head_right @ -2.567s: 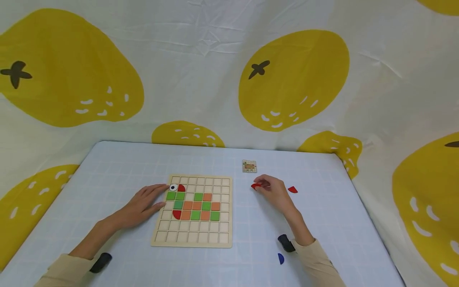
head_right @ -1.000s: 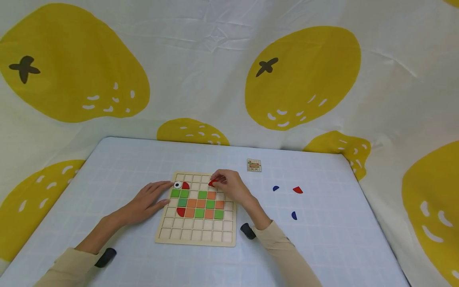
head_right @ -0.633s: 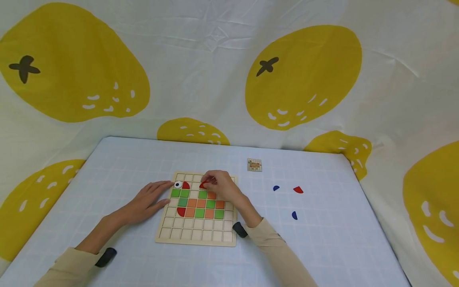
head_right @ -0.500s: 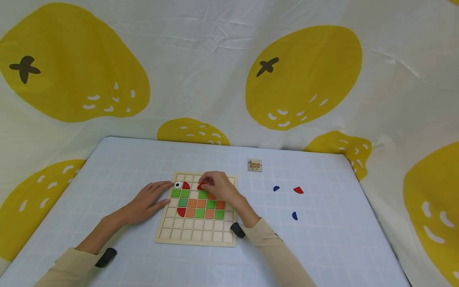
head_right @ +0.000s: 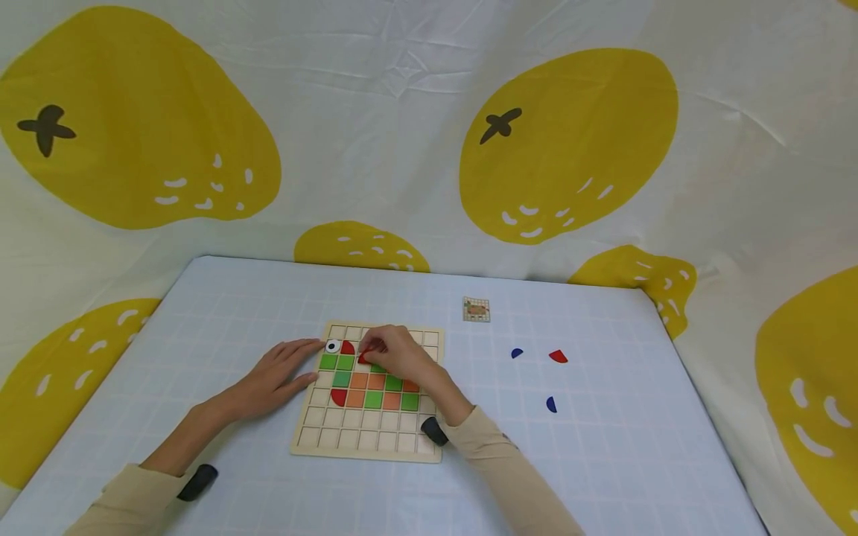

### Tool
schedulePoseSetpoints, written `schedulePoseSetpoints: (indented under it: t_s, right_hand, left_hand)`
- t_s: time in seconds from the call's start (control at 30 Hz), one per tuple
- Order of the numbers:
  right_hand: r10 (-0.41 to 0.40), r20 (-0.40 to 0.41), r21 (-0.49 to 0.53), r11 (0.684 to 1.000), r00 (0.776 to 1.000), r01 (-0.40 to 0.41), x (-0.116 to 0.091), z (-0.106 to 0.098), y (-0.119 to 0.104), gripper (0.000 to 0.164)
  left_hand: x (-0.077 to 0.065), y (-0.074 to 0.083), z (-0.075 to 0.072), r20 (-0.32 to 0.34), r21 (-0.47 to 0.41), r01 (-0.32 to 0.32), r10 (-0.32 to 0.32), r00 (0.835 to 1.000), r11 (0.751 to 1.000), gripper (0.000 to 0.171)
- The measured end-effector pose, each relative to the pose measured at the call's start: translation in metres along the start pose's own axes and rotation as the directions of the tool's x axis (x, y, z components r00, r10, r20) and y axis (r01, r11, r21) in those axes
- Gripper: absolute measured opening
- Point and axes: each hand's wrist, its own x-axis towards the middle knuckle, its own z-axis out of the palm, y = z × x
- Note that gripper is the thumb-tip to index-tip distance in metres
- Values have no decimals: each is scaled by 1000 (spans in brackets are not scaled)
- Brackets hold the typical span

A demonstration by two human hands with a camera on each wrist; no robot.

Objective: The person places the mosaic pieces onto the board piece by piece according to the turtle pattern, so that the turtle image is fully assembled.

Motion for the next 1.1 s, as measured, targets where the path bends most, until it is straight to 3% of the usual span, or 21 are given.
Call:
schedulePoseSetpoints:
  t_s: [0.53, 0.87, 1.1]
  right_hand:
    - [21, 58, -45, 999, 998, -18, 2, 5, 2, 9]
    - [-18, 73, -61, 998, 997, 22, 0, 4, 0, 13]
    - [-17, 30, -77, 997, 999, 19, -3, 0, 1, 13]
  left_hand:
    - [0, 2, 0, 2, -7, 7, -7, 1000, 1000, 58]
    - [0, 6, -2, 14, -7, 26, -26, 1000, 1000, 59]
    - [0, 6, -2, 16, 0, 39, -39, 999, 999, 59]
